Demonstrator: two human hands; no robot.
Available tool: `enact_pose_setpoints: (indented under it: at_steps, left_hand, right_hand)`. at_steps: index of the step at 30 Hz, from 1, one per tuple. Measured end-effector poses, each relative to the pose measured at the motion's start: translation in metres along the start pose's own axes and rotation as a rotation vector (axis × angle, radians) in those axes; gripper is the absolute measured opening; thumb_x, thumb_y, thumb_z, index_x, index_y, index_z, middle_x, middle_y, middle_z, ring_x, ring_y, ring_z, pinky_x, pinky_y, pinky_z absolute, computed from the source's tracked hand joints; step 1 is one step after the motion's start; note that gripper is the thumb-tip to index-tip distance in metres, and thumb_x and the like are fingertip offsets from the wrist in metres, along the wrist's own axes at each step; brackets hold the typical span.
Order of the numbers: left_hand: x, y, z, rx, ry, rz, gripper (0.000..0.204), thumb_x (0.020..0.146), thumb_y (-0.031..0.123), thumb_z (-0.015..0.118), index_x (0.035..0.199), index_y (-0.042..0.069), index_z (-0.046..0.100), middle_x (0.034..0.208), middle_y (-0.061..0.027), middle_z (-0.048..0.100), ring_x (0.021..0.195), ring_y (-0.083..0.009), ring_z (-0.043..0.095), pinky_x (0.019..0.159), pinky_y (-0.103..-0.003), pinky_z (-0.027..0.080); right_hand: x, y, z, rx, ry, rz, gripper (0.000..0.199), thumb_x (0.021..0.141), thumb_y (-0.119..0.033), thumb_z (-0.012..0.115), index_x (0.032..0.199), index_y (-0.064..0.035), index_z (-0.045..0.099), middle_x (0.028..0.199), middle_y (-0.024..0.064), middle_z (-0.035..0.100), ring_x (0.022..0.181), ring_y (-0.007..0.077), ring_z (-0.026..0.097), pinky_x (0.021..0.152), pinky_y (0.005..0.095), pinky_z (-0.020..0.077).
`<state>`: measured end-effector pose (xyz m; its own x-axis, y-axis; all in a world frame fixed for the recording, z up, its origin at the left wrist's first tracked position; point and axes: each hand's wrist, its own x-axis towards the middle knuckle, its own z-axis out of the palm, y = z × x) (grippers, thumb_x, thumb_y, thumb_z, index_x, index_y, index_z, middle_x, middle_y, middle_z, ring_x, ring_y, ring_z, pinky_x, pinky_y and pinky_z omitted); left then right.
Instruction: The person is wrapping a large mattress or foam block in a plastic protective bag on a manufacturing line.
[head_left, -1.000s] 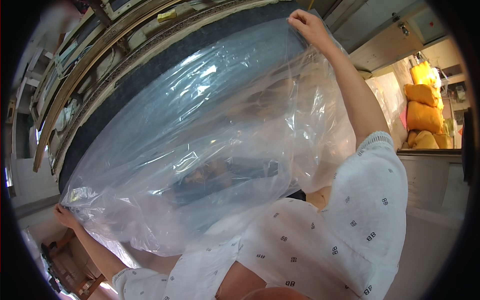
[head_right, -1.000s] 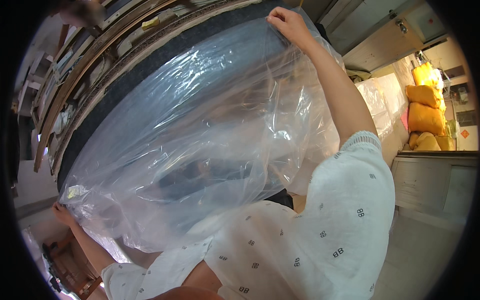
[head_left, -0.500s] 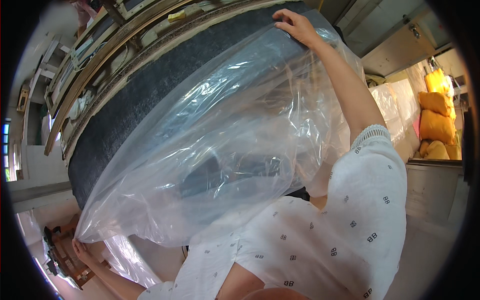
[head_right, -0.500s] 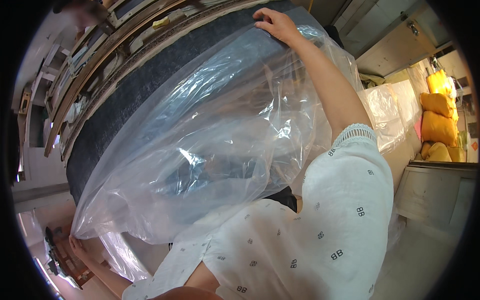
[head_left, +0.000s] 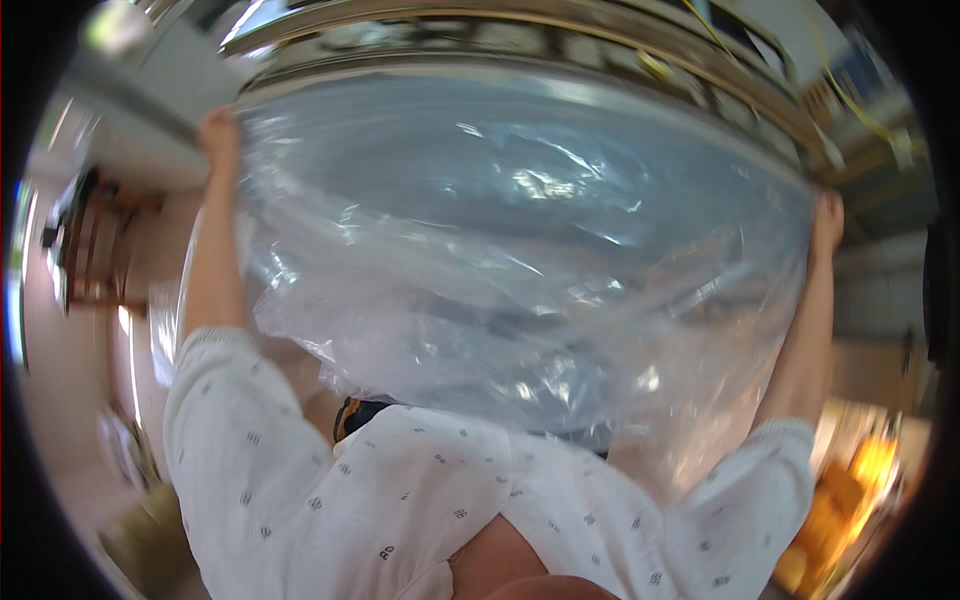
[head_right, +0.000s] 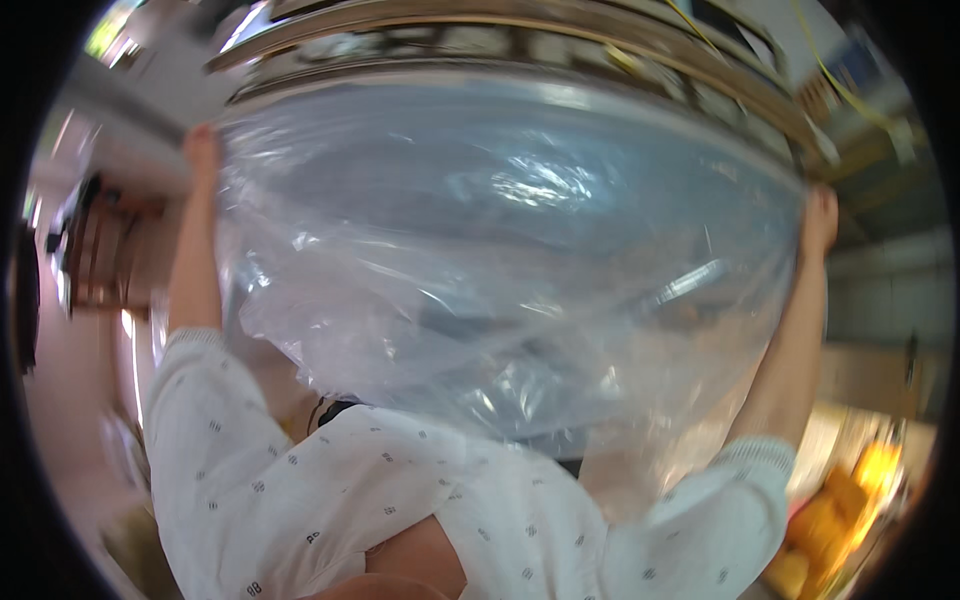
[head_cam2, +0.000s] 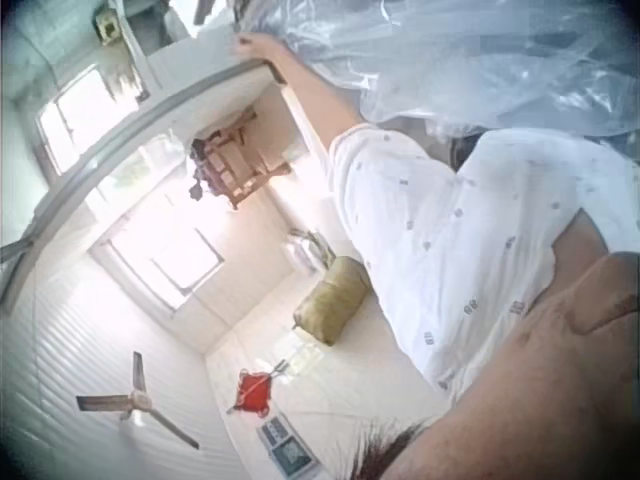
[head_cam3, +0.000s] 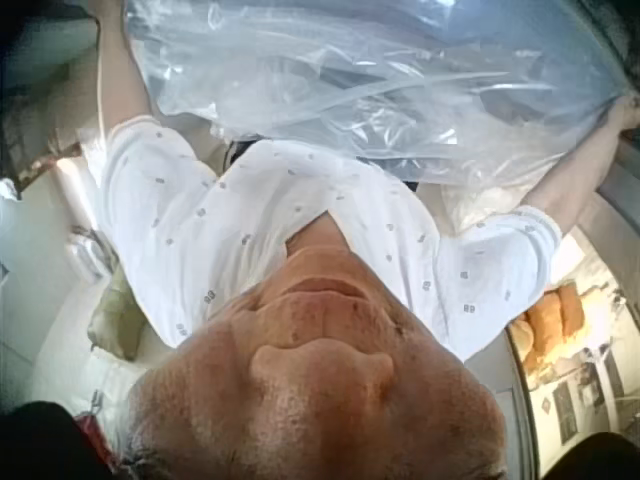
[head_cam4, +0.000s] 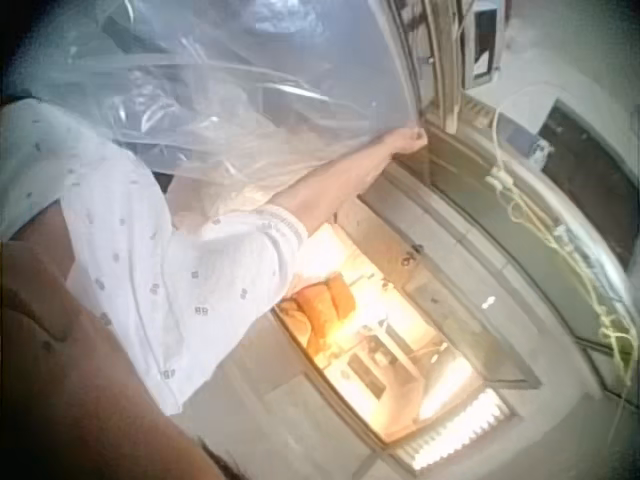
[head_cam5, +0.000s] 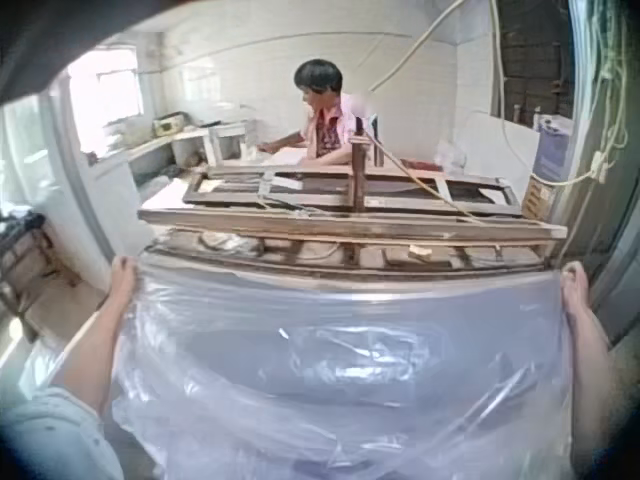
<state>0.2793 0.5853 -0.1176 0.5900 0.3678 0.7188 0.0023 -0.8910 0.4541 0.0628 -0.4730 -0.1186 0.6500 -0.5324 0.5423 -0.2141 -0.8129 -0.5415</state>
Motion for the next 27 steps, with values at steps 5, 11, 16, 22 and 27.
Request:
enact_pose_setpoints:
  at_steps: [5,11,16,22,27]
  left_hand:
    - [-0.044,0.117,0.069,-0.556,-0.171,-0.168,0.026,0.080,0.024,0.061,0.092,0.002,0.063,0.081,-0.0051,0.063,0.074,-0.0125,0.057,0.069,-0.025,0.044]
    - [-0.035,0.121,0.094,-0.608,-0.278,-0.273,0.024,0.078,0.022,0.062,0.091,0.002,0.064,0.076,-0.0018,0.062,0.069,-0.0089,0.054,0.064,-0.023,0.042]
    - [-0.032,0.145,0.098,-0.325,-0.301,-0.150,0.032,0.076,0.032,0.060,0.090,0.004,0.066,0.075,-0.0035,0.062,0.071,-0.0132,0.055,0.066,-0.027,0.043]
    - [-0.010,0.102,0.104,-0.210,-0.312,-0.054,0.038,0.076,0.039,0.060,0.096,0.009,0.066,0.084,-0.0061,0.064,0.077,-0.0141,0.057,0.073,-0.027,0.043]
    - [-0.014,0.117,0.107,-0.281,-0.343,-0.116,0.037,0.073,0.037,0.064,0.088,0.003,0.065,0.082,-0.0048,0.062,0.075,-0.0123,0.054,0.071,-0.024,0.042]
  right_hand:
    - [-0.038,0.049,-0.022,0.118,0.105,0.104,0.024,0.086,-0.019,0.054,0.103,-0.0013,0.056,0.096,0.0077,0.060,0.088,0.0167,0.056,0.082,0.0258,0.0415]
    - [-0.009,0.066,-0.006,-0.009,0.057,-0.009,0.023,0.086,-0.018,0.054,0.101,-0.0002,0.056,0.093,0.0067,0.059,0.085,0.0167,0.054,0.079,0.0265,0.0419]
    - [0.005,0.080,0.000,-0.136,0.062,0.002,0.026,0.084,-0.024,0.055,0.098,-0.0026,0.059,0.093,0.0084,0.061,0.084,0.0179,0.056,0.078,0.0282,0.0433]
    - [0.004,0.043,0.017,-0.017,0.097,0.005,0.026,0.080,-0.024,0.061,0.095,-0.0028,0.061,0.085,0.0048,0.061,0.078,0.0132,0.055,0.074,0.0250,0.0435]
    - [-0.005,0.006,0.003,-0.081,0.135,0.116,0.028,0.077,-0.027,0.063,0.088,-0.0010,0.060,0.082,0.0084,0.059,0.077,0.0171,0.055,0.073,0.0281,0.0436]
